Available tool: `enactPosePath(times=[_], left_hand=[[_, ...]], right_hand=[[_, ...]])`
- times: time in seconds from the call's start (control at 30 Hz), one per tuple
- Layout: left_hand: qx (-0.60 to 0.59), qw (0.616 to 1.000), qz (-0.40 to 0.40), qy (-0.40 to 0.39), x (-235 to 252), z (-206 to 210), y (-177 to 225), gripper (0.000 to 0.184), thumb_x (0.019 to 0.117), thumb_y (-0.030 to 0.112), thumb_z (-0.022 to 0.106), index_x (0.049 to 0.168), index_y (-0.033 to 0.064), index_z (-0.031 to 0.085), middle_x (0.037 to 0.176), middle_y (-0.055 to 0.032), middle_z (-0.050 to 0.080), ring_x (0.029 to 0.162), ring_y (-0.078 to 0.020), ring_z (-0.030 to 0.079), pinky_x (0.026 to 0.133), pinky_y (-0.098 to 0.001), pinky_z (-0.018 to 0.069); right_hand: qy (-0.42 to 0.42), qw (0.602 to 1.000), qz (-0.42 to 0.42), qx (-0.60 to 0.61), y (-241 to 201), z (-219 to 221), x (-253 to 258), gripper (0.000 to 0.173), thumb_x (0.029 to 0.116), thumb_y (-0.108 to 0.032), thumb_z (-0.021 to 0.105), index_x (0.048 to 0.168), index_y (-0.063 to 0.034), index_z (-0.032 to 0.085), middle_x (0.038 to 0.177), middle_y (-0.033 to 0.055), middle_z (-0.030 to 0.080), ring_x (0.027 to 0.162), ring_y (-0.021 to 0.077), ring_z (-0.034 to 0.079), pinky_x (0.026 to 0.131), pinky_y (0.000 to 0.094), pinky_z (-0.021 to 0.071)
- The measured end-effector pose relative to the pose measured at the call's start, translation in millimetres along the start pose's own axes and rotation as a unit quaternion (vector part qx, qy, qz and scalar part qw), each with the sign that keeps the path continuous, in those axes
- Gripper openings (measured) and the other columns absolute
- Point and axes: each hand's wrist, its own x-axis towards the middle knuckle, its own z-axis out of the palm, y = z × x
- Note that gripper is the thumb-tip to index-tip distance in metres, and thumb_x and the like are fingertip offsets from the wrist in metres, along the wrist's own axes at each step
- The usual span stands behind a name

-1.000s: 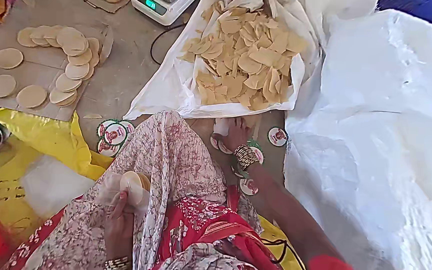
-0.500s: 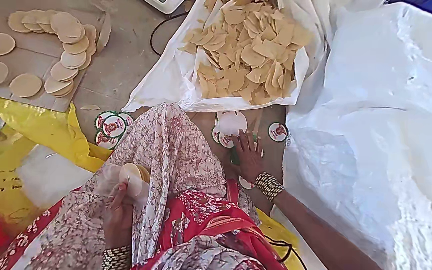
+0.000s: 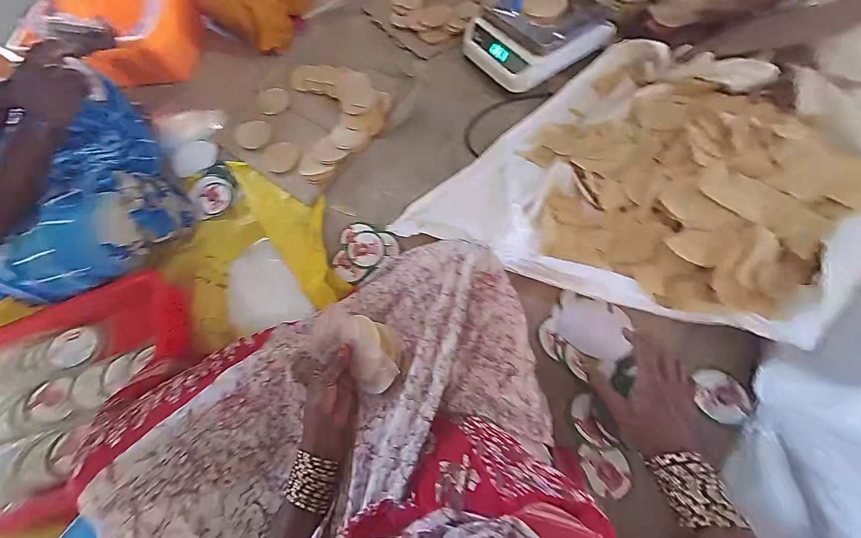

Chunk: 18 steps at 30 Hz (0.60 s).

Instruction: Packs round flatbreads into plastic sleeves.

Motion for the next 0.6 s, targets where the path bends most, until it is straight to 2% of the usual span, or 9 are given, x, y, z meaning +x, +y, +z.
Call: enactPosePath(times=[0.1, 0.17, 0.23, 0.33, 0.37, 0.43, 0.47, 0.53, 0.6], left_hand=[[0.024, 0.998, 0.054, 0.024, -2.0, -1.2, 11.3, 0.027, 0.0943, -0.009, 0.057, 0.120, -0.0010, 0.056, 0.098, -0.0096, 0.074, 0.086, -0.0178, 0.074, 0.079, -0.0350, 0.0633], [0.098, 0.993, 0.066, 0.015, -7.2, -6.2, 12.3, 0.042, 0.0894, -0.008, 0.064, 0.129, -0.0018, 0.051, 0.104, -0.0102, 0.072, 0.091, -0.0168, 0.072, 0.081, -0.0342, 0.0625], [0.146, 0.988, 0.038, 0.010, -14.8, -8.7, 10.7, 0.040, 0.0891, -0.005, 0.068, 0.127, -0.0047, 0.055, 0.104, -0.0132, 0.071, 0.092, -0.0189, 0.071, 0.082, -0.0364, 0.0612], [0.147, 0.989, -0.003, -0.011, -23.1, -14.1, 6.5, 0.009, 0.0925, -0.003, 0.066, 0.100, -0.0057, 0.070, 0.090, -0.0138, 0.074, 0.083, -0.0198, 0.073, 0.079, -0.0371, 0.0618], [0.145, 0.989, -0.002, -0.022, -24.4, -17.5, 6.3, 0.009, 0.0935, -0.002, 0.065, 0.097, -0.0046, 0.072, 0.088, -0.0127, 0.075, 0.082, -0.0189, 0.073, 0.079, -0.0365, 0.0616], [0.132, 0.991, 0.008, -0.032, -25.9, -23.2, 11.2, 0.012, 0.0954, 0.001, 0.062, 0.094, -0.0015, 0.073, 0.088, -0.0105, 0.075, 0.082, -0.0176, 0.072, 0.079, -0.0355, 0.0613], [0.113, 0.993, 0.017, -0.032, -27.3, -26.5, 13.4, 0.013, 0.0952, 0.002, 0.061, 0.093, 0.0004, 0.074, 0.088, -0.0092, 0.075, 0.082, -0.0168, 0.072, 0.079, -0.0351, 0.0614], [0.053, 0.997, 0.043, -0.036, -28.6, -33.6, 19.3, 0.012, 0.0921, 0.006, 0.066, 0.088, 0.0082, 0.077, 0.085, -0.0048, 0.076, 0.078, -0.0134, 0.073, 0.076, -0.0327, 0.0619], [-0.027, 0.996, 0.071, -0.038, -26.5, -38.9, 26.3, 0.005, 0.0850, 0.010, 0.077, 0.087, 0.0141, 0.079, 0.085, -0.0020, 0.077, 0.078, -0.0104, 0.073, 0.076, -0.0294, 0.0617]], right_hand=[[0.098, 0.985, -0.102, 0.102, -70.5, 3.9, 48.7, 0.076, 0.0939, -0.055, 0.055, 0.134, 0.0100, 0.057, 0.138, 0.0356, 0.055, 0.130, 0.0528, 0.051, 0.108, 0.0657, 0.0363], [0.065, 0.973, -0.160, 0.151, -131.4, 13.8, 90.0, 0.070, 0.0940, -0.052, 0.058, 0.132, 0.0074, 0.060, 0.137, 0.0316, 0.057, 0.130, 0.0465, 0.053, 0.108, 0.0599, 0.0423], [-0.067, 0.973, -0.176, 0.130, -195.6, 28.5, 132.8, 0.063, 0.0946, -0.047, 0.063, 0.134, 0.0021, 0.061, 0.136, 0.0264, 0.061, 0.131, 0.0433, 0.054, 0.110, 0.0603, 0.0410], [-0.342, 0.920, -0.189, -0.036, -271.5, 72.3, 179.5, 0.068, 0.0966, -0.056, 0.061, 0.133, 0.0008, 0.061, 0.129, 0.0281, 0.063, 0.126, 0.0466, 0.056, 0.106, 0.0647, 0.0399], [-0.410, 0.884, -0.209, -0.080, -287.3, 90.0, 181.4, 0.066, 0.0959, -0.056, 0.062, 0.127, 0.0026, 0.064, 0.124, 0.0303, 0.064, 0.121, 0.0490, 0.059, 0.101, 0.0680, 0.0427], [-0.489, 0.825, -0.270, -0.083, -305.8, 110.6, 159.7, 0.050, 0.1008, -0.039, 0.061, 0.123, 0.0051, 0.067, 0.120, 0.0326, 0.065, 0.118, 0.0513, 0.060, 0.100, 0.0702, 0.0425], [-0.498, 0.812, -0.293, -0.081, -309.1, 112.8, 141.8, 0.041, 0.1035, -0.030, 0.057, 0.124, 0.0038, 0.066, 0.122, 0.0308, 0.065, 0.120, 0.0494, 0.059, 0.103, 0.0683, 0.0420], [-0.490, 0.822, -0.283, -0.062, -306.0, 101.1, 111.0, 0.039, 0.1080, -0.027, 0.047, 0.125, 0.0016, 0.067, 0.126, 0.0266, 0.066, 0.124, 0.0441, 0.059, 0.108, 0.0606, 0.0394], [-0.475, 0.805, -0.356, -0.020, -290.9, 86.6, 106.5, 0.036, 0.1065, -0.024, 0.049, 0.118, 0.0022, 0.070, 0.118, 0.0260, 0.069, 0.118, 0.0440, 0.063, 0.104, 0.0604, 0.0440]])
